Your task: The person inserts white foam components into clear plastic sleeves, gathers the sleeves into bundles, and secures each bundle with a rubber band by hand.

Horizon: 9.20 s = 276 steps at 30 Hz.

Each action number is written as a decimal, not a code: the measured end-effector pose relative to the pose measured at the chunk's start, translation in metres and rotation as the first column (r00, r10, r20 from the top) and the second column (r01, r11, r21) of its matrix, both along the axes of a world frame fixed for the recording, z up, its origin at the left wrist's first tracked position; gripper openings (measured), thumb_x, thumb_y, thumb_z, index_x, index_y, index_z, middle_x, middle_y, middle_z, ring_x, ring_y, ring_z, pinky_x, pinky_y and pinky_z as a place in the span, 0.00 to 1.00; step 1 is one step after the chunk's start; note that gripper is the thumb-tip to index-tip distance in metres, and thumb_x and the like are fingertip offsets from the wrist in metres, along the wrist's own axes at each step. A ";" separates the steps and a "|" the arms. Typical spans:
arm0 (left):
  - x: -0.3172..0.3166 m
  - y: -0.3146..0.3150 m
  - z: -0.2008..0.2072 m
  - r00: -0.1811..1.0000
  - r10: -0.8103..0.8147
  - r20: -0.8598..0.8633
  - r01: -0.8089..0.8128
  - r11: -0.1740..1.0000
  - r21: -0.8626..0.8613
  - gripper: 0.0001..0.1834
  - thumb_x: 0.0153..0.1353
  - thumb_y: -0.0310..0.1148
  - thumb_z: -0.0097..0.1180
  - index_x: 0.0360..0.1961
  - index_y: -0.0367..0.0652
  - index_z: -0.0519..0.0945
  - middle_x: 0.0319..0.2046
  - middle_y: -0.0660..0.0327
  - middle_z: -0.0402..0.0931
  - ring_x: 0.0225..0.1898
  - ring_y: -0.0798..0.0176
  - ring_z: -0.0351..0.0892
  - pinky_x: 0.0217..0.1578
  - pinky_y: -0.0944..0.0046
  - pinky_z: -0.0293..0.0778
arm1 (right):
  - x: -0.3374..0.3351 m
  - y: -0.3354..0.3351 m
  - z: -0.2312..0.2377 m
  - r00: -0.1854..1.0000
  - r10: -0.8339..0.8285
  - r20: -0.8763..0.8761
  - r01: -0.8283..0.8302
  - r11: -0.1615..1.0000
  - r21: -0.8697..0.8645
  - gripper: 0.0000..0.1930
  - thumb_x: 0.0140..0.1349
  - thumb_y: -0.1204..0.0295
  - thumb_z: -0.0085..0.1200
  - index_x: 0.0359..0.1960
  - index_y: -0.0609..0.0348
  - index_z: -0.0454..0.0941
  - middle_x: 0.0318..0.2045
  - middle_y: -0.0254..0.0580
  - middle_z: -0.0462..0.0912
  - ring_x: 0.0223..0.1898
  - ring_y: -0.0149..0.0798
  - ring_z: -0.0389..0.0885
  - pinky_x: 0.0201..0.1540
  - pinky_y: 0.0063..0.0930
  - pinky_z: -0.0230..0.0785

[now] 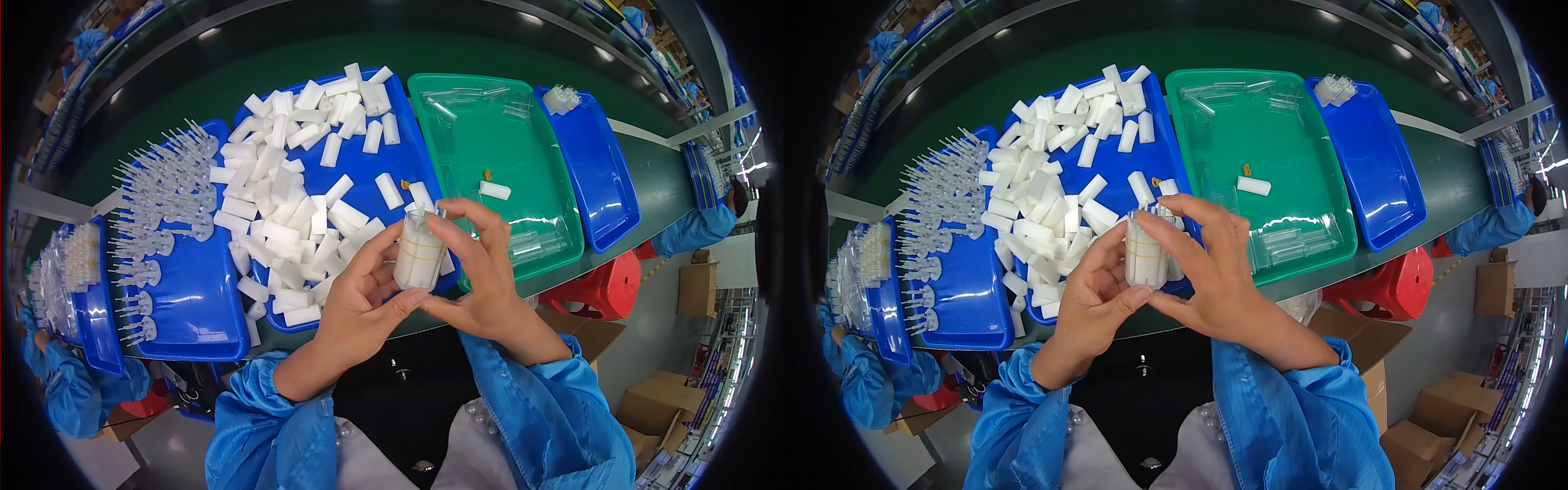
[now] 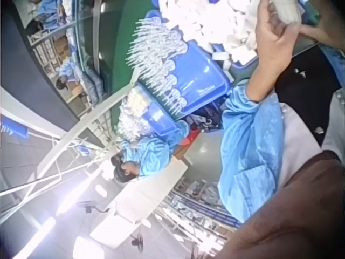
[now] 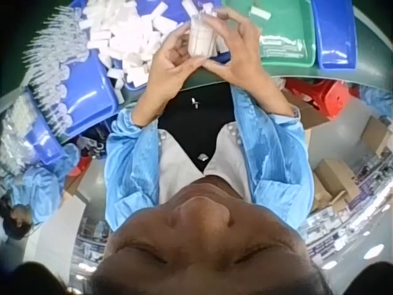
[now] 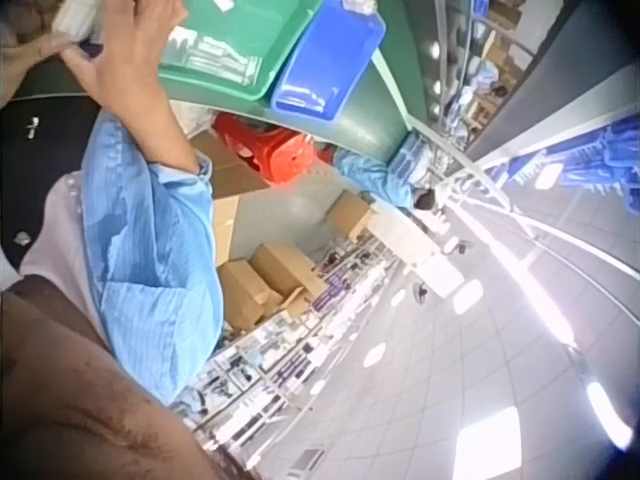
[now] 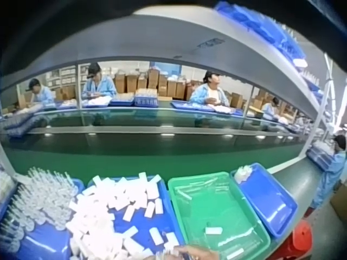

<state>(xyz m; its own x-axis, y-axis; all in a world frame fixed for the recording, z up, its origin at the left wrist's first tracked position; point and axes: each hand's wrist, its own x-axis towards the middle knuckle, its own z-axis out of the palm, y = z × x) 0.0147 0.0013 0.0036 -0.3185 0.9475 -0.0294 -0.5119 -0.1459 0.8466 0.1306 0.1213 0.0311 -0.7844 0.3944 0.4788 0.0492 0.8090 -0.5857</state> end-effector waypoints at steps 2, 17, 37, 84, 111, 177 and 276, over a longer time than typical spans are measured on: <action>-0.002 -0.002 0.003 0.978 -0.006 -0.207 -0.005 0.999 -0.051 0.35 0.56 0.19 0.55 0.63 0.38 0.53 0.54 0.52 0.63 0.55 0.59 0.68 0.53 0.62 0.67 | 0.003 0.000 0.000 0.998 -0.045 0.041 0.046 0.999 -0.007 0.38 0.35 0.70 0.68 0.54 0.52 0.68 0.52 0.44 0.66 0.51 0.42 0.67 0.49 0.34 0.51; 0.000 0.001 -0.001 0.862 -0.175 0.475 0.178 0.983 0.038 0.29 0.68 0.35 0.39 0.65 0.36 0.48 0.56 0.48 0.63 0.54 0.48 0.69 0.55 0.54 0.66 | 0.002 0.011 -0.016 0.997 0.070 -0.042 -0.080 0.944 -0.321 0.36 0.34 0.66 0.71 0.51 0.52 0.71 0.58 0.48 0.59 0.57 0.48 0.63 0.54 0.40 0.58; 0.003 0.003 -0.002 0.945 -0.101 0.311 0.143 0.983 -0.113 0.26 0.64 0.32 0.48 0.61 0.34 0.57 0.50 0.52 0.69 0.50 0.56 0.73 0.51 0.60 0.69 | 0.000 -0.003 -0.002 0.995 -0.028 0.096 0.038 0.994 -0.107 0.33 0.38 0.69 0.69 0.49 0.57 0.67 0.61 0.54 0.58 0.62 0.54 0.56 0.62 0.44 0.48; 0.007 0.002 -0.006 0.931 -0.045 0.363 0.074 0.995 -0.066 0.27 0.65 0.37 0.46 0.60 0.32 0.59 0.53 0.53 0.67 0.54 0.60 0.69 0.53 0.58 0.66 | 0.014 0.009 -0.011 0.997 0.025 0.071 -0.014 0.989 -0.149 0.39 0.37 0.64 0.70 0.56 0.50 0.66 0.63 0.48 0.57 0.62 0.51 0.58 0.57 0.42 0.46; 0.011 -0.002 -0.004 0.984 -0.147 -0.102 0.146 0.989 -0.011 0.28 0.53 0.16 0.56 0.56 0.31 0.62 0.52 0.49 0.67 0.54 0.58 0.69 0.54 0.60 0.67 | 0.032 0.018 0.000 0.958 0.281 -0.051 -0.281 0.896 -0.344 0.26 0.45 0.68 0.68 0.49 0.55 0.75 0.49 0.45 0.71 0.46 0.41 0.72 0.46 0.30 0.67; -0.152 -0.130 -0.005 0.215 0.030 -0.976 -0.796 0.585 -0.158 0.12 0.44 0.18 0.56 0.31 0.38 0.70 0.30 0.59 0.64 0.23 0.68 0.70 0.22 0.70 0.68 | -0.142 0.108 -0.040 0.863 0.118 0.491 -0.435 0.667 0.604 0.09 0.47 0.75 0.53 0.32 0.55 0.78 0.28 0.39 0.79 0.34 0.40 0.79 0.36 0.32 0.71; -0.018 -0.025 -0.006 0.977 0.065 -0.202 -0.065 0.998 0.006 0.12 0.58 0.18 0.49 0.43 0.36 0.68 0.51 0.57 0.55 0.48 0.63 0.70 0.44 0.67 0.70 | -0.015 -0.010 -0.021 0.944 0.099 -0.314 -0.329 0.235 -0.915 0.09 0.63 0.77 0.43 0.44 0.64 0.70 0.37 0.48 0.77 0.32 0.28 0.74 0.31 0.17 0.67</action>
